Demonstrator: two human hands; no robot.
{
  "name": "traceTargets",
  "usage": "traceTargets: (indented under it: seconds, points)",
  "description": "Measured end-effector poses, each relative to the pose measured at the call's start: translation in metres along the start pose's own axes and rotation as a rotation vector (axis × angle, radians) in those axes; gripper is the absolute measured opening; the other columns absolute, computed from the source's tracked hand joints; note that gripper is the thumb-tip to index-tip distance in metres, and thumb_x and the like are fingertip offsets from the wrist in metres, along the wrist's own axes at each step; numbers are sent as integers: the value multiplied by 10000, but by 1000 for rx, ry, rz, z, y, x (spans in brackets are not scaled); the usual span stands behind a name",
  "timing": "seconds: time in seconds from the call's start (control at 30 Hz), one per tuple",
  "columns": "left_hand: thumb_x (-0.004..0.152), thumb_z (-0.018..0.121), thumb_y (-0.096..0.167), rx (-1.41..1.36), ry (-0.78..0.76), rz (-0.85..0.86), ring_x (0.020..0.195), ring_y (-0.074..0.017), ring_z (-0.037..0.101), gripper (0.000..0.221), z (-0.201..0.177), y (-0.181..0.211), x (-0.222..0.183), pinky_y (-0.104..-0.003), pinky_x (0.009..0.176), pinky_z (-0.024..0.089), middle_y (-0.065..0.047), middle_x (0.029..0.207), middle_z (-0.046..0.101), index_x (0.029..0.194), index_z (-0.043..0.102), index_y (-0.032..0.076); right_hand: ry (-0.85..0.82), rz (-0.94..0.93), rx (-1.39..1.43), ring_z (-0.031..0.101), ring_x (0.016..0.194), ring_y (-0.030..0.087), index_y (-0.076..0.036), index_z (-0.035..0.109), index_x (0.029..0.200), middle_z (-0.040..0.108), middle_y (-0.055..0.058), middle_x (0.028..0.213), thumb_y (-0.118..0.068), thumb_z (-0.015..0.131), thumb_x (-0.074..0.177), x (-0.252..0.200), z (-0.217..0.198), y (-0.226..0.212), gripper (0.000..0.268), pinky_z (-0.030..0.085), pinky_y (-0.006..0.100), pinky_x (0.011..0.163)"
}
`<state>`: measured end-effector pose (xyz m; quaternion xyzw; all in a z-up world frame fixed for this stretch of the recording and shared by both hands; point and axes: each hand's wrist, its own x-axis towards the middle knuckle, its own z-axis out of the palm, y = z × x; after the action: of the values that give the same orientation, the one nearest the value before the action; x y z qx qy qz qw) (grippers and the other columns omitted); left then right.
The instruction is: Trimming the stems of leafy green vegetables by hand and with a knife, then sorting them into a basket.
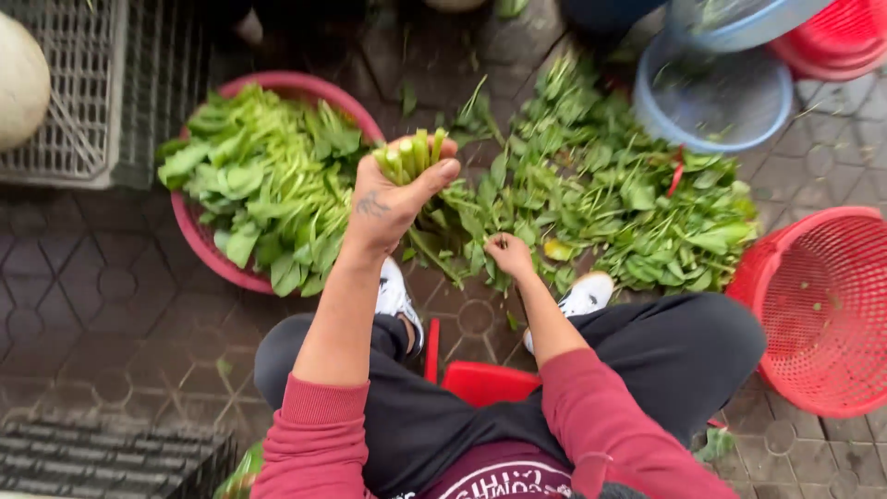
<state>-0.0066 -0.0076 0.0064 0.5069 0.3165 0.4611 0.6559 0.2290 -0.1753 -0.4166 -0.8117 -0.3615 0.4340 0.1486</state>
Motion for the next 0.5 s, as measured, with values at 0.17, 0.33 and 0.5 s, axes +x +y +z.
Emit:
traceTargets:
  seconds: [0.17, 0.33, 0.5]
  points:
    - [958, 886, 64, -38, 107, -60, 682, -145, 701, 135, 6, -91, 12, -288, 706, 599, -131, 759, 755, 1001, 803, -33, 104, -53, 574, 643, 755, 108, -146, 794, 1094, 704, -20, 896, -350, 859, 945, -62, -89, -67, 261, 595, 247, 502]
    - [966, 847, 79, 46, 136, -163, 665, -131, 684, 142, 28, -120, -1, -278, 691, 581, -128, 834, 802, 1034, 783, -28, 14, -294, 1015, 353, 421, 1, -125, 686, 1160, 489, -76, 763, -137, 653, 1129, -103, -141, -106, 47, 337, 178, 401]
    - [889, 928, 110, -107, -14, -258, 630, -181, 753, 229, 56, -138, -11, -317, 602, 632, -143, 903, 822, 1064, 830, 0, -14, -449, 1027, 472, 462, 33, -28, 751, 1126, 741, 95, 845, -179, 789, 1066, -114, -132, -109, 167, 376, 187, 407]
